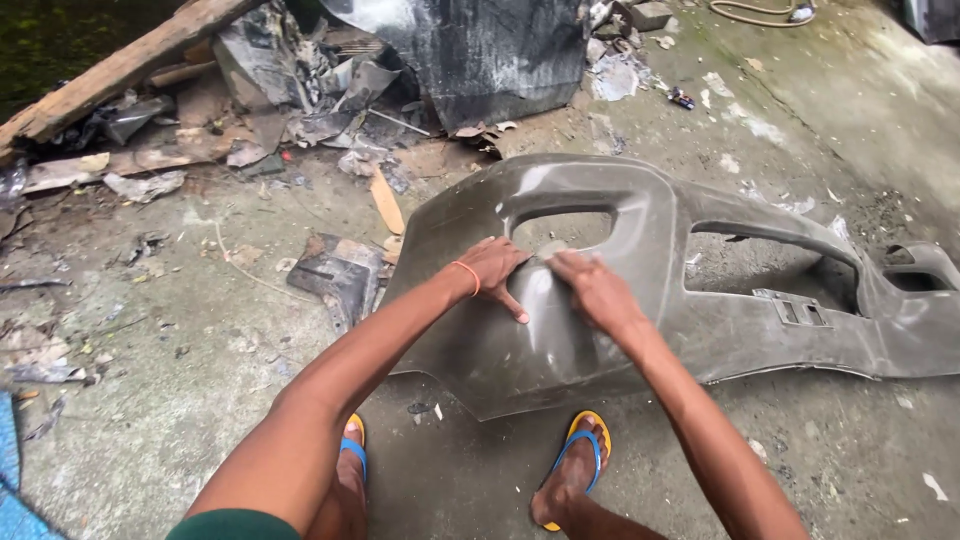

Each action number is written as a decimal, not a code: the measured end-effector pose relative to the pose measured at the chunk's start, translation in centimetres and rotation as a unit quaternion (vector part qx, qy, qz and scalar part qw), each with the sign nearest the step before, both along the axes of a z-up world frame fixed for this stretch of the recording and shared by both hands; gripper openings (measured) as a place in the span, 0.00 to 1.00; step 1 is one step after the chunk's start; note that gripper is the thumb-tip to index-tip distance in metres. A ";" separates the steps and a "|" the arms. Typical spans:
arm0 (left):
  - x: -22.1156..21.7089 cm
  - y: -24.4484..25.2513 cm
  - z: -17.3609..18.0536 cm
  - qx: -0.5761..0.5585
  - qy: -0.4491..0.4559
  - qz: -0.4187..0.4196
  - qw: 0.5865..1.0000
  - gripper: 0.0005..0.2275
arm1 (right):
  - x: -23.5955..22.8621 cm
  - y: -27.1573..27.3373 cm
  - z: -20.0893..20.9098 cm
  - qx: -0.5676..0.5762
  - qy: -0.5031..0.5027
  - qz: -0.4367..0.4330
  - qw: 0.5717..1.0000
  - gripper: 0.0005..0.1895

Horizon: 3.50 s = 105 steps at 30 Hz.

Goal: The person smooths the surface of a large, dark gray plastic car part using a sanding block. They hold the part steady with one hand while rubbing the sanding block across the curved surfaces and edges with the other hand.

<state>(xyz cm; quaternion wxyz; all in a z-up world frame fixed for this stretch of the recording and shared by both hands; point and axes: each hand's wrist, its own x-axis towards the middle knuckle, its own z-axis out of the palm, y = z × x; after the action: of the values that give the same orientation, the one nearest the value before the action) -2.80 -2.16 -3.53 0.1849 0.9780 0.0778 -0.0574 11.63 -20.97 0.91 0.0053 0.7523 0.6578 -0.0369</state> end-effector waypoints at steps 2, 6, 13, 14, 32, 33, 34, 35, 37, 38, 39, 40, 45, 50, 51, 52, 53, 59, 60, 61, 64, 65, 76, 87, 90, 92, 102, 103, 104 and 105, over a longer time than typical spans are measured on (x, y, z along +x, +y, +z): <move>-1.0 -0.2 0.6 -0.005 -0.001 0.001 1.000 0.59 | 3.9 -0.1 -2.1 0.011 -0.036 -0.037 0.999 0.40; -1.0 0.0 1.2 0.002 -0.004 0.003 1.000 0.58 | 7.0 0.8 -4.8 0.036 -0.076 -0.105 0.991 0.34; -1.4 0.1 2.6 0.015 0.023 -0.009 1.000 0.59 | 0.8 0.8 -0.7 0.019 0.019 -0.064 0.998 0.35; -1.5 0.0 2.7 0.014 0.031 -0.006 0.999 0.59 | 1.8 0.3 -0.6 0.022 0.005 -0.086 0.996 0.34; -0.3 -0.9 5.1 0.041 0.112 -0.001 0.993 0.60 | -0.7 -6.9 -1.2 0.054 -0.011 -0.046 0.997 0.44; -0.3 -1.0 5.3 0.052 0.120 0.005 0.991 0.59 | 0.9 -7.2 -0.3 0.055 0.003 -0.101 0.993 0.46; -0.3 -1.4 5.6 0.051 0.118 0.002 0.992 0.59 | 2.1 -7.6 -0.5 0.054 0.001 -0.103 0.993 0.46; -0.4 -1.4 5.9 0.050 0.121 0.005 0.991 0.59 | 3.2 -7.7 -0.7 0.063 0.007 -0.154 0.986 0.43; -0.6 -1.4 6.1 0.050 0.123 0.008 0.991 0.59 | 3.8 -7.5 -1.7 0.073 0.012 -0.205 0.976 0.40; -0.6 -1.3 6.0 0.037 0.124 0.014 0.991 0.58 | 3.3 -7.3 -2.4 0.068 0.001 -0.202 0.977 0.38; -0.6 -1.3 5.8 0.024 0.126 0.019 0.992 0.58 | 2.8 -7.1 -3.2 0.063 -0.010 -0.199 0.978 0.36; -0.5 -1.0 5.3 0.024 0.126 0.018 0.992 0.58 | 0.2 -7.2 -3.8 0.063 -0.010 -0.200 0.978 0.36; 1.2 1.6 1.2 0.012 0.124 0.001 0.992 0.60 | -9.9 -8.1 -7.7 0.107 -0.090 0.101 0.985 0.33; 0.2 0.6 4.5 -0.016 0.125 -0.009 0.992 0.64 | -2.9 -8.4 -4.8 0.126 -0.038 0.016 0.991 0.43; 0.0 0.5 4.5 -0.024 0.122 -0.009 0.992 0.65 | -1.7 -8.7 -3.4 0.086 0.023 -0.090 0.992 0.48; 0.0 0.6 4.2 -0.027 0.123 -0.007 0.992 0.65 | -0.6 -8.7 -3.6 0.083 0.024 -0.088 0.992 0.48; 0.0 0.7 3.9 -0.028 0.118 -0.005 0.993 0.65 | 0.6 -8.8 -3.8 0.085 0.030 -0.138 0.986 0.45; 0.2 0.6 3.7 -0.024 0.111 0.000 0.993 0.65 | -4.7 -9.4 -4.1 0.082 -0.046 -0.109 0.990 0.43; 0.2 0.6 3.7 -0.024 0.112 0.001 0.993 0.65 | -6.4 -9.5 -4.7 0.093 -0.080 -0.045 0.991 0.42; 0.1 0.4 4.0 -0.024 0.110 -0.001 0.994 0.65 | -7.6 -9.8 -5.6 0.093 -0.082 -0.047 0.991 0.42; -0.1 0.2 4.5 -0.024 0.095 -0.007 0.995 0.63 | -9.1 -10.0 -6.9 0.101 -0.092 0.063 0.989 0.40; -0.1 0.3 4.4 -0.024 0.098 -0.006 0.995 0.64 | -8.3 -9.7 -6.7 0.100 -0.066 0.070 0.990 0.41; 0.1 0.6 4.1 -0.003 0.106 -0.009 0.994 0.65 | -0.1 -8.3 -3.4 0.067 0.028 -0.217 0.974 0.40; -0.2 0.3 4.4 -0.003 0.094 -0.007 0.996 0.63 | -5.5 -5.6 -6.4 0.117 -0.080 0.083 0.986 0.36; 0.0 0.7 3.7 0.001 0.094 -0.008 0.996 0.64 | -0.3 -6.2 -3.2 0.082 -0.022 -0.110 0.990 0.44; 0.0 0.7 3.8 0.000 0.095 -0.005 0.995 0.64 | 2.8 -6.3 -4.0 0.086 -0.007 -0.153 0.984 0.42; 1.3 1.9 0.6 0.002 0.101 -0.009 0.995 0.64 | -8.2 -5.4 -6.8 0.074 -0.049 0.090 0.992 0.33; 1.0 1.6 1.4 0.003 0.103 -0.010 0.995 0.64 | -7.8 -5.4 -6.0 0.076 -0.048 0.089 0.992 0.33; 0.7 1.3 2.2 0.001 0.098 -0.011 0.995 0.63 | -7.5 -5.5 -5.2 0.078 -0.050 0.100 0.991 0.33; 0.4 0.9 2.9 -0.002 0.093 -0.013 0.996 0.63 | -7.1 -5.7 -4.5 0.079 -0.052 0.111 0.989 0.32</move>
<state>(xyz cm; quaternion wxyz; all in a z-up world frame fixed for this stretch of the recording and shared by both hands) -2.44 -1.28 -0.61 0.1779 0.9689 0.0819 -0.1510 4.53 -26.70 -3.56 -0.0163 0.6734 0.7370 0.0550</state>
